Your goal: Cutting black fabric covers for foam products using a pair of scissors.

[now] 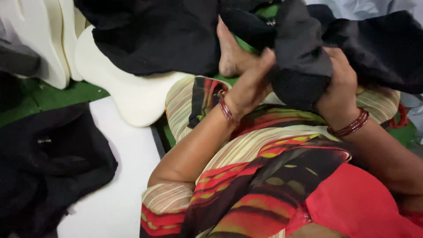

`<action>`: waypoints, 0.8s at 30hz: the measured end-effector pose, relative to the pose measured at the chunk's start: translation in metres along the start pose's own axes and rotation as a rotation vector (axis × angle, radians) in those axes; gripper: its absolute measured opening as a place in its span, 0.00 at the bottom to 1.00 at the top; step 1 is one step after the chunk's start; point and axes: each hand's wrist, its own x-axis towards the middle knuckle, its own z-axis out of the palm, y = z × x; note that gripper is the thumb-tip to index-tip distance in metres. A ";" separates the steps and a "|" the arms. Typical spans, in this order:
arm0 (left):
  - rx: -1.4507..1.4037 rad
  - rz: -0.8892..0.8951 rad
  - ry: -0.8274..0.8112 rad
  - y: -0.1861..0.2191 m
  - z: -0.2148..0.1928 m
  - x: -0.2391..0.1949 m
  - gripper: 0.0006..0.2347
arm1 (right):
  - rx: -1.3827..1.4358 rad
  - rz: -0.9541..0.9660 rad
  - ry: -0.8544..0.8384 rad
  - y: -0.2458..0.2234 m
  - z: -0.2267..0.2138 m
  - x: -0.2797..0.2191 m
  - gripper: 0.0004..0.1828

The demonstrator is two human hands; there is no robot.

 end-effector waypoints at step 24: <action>1.312 0.253 0.177 0.086 0.005 -0.012 0.09 | 0.476 0.220 0.128 0.096 -0.108 -0.030 0.12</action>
